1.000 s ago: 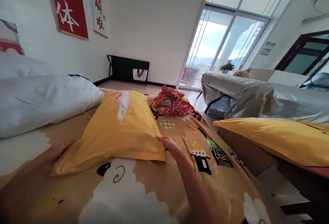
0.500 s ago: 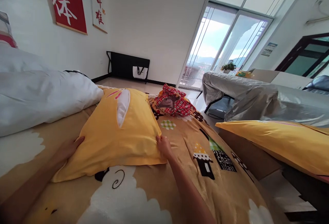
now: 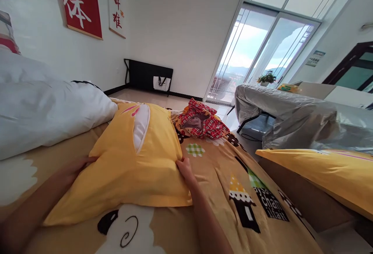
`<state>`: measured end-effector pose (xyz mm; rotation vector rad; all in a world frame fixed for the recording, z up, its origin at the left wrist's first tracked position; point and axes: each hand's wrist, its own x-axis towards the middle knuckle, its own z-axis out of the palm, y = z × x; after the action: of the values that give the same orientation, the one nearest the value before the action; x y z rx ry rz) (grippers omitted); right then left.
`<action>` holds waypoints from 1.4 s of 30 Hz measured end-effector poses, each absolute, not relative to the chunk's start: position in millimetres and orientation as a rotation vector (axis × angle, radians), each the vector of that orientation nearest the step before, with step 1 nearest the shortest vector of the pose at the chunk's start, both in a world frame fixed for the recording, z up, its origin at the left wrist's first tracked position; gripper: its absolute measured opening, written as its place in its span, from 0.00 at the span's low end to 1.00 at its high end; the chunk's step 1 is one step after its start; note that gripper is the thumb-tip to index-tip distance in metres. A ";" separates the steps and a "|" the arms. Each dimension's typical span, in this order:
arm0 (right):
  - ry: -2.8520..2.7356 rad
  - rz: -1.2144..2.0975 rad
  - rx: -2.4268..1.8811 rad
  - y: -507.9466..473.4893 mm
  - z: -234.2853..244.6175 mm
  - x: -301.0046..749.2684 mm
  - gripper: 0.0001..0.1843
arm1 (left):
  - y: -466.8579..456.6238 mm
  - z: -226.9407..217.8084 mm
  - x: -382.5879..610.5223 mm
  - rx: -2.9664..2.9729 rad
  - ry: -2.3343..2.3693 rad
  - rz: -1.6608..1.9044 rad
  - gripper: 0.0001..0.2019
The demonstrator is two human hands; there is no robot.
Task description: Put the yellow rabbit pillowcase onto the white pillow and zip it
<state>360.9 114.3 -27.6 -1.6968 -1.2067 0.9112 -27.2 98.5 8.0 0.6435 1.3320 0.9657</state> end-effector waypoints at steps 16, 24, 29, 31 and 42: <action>-1.183 1.011 -1.572 106.5 -25.9 384.6 0.16 | 90.1 0.7 -26.0 0.606 1.382 0.927 0.14; -1.048 1.115 -1.565 110.6 -29.1 382.9 0.09 | 89.2 3.3 -28.3 0.553 1.306 0.883 0.14; -0.758 1.434 -1.442 106.1 -19.5 389.4 0.09 | 86.3 0.9 -32.0 0.489 1.156 0.940 0.16; -0.771 1.501 -1.410 103.4 -14.6 390.3 0.10 | 88.4 0.2 -33.7 0.436 1.172 0.923 0.15; -0.772 1.277 -1.437 106.6 -31.0 395.1 0.16 | 98.4 -2.4 -41.0 0.590 1.636 1.144 0.12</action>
<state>395.1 106.6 -31.0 -1.4372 -0.7722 1.2775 -41.0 98.4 -2.4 0.5901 1.6364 1.1438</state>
